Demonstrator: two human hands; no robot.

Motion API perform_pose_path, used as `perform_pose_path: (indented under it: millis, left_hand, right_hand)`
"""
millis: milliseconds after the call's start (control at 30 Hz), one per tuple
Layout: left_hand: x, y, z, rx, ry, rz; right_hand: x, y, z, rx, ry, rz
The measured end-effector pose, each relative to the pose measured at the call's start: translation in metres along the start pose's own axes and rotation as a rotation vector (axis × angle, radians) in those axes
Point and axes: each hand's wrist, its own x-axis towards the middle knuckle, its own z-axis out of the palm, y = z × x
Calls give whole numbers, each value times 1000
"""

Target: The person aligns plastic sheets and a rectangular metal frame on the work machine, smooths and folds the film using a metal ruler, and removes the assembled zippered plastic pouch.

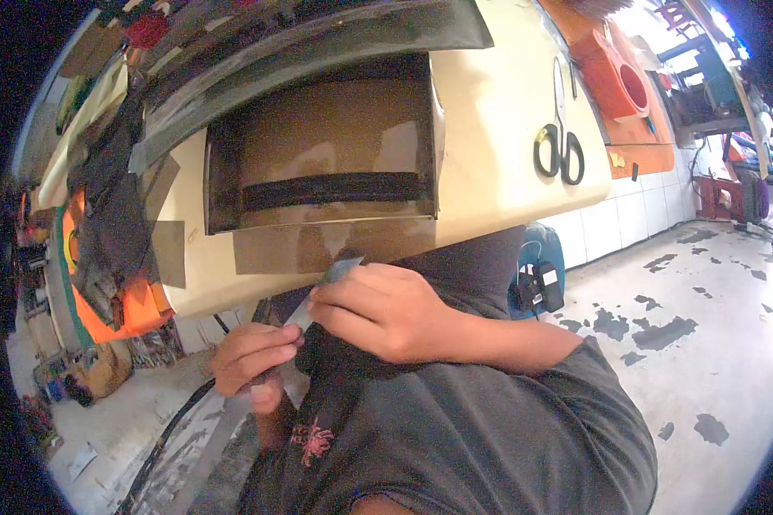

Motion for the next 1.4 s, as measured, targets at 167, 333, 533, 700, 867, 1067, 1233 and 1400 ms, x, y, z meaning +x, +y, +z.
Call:
perform_pose_path:
  millis: [167, 333, 533, 700, 867, 1067, 1233, 1400]
  left_hand:
    - [18, 0, 11, 8, -134, 72]
    - [26, -4, 26, 63, -195, 157]
    - [17, -7, 44, 83, -154, 173]
    - [7, -2, 49, 130, -183, 127]
    - [2, 1, 55, 140, -164, 108]
    - [2, -2, 61, 82, -58, 133]
    - [6, 1, 62, 74, -34, 74]
    - [9, -4, 63, 33, 24, 99]
  right_hand:
    - [-7, 2, -19, -41, 12, 40]
    - [-21, 8, -23, -76, 44, 100]
    - [-29, 11, -31, -81, 24, 108]
    - [-33, 15, -33, -74, 20, 82]
    - [-35, 18, -34, -52, 19, 65]
    - [-34, 21, -32, -41, 42, 25]
    - [-30, 21, -33, -54, 58, 44]
    - [-25, 19, -33, -66, 80, 72]
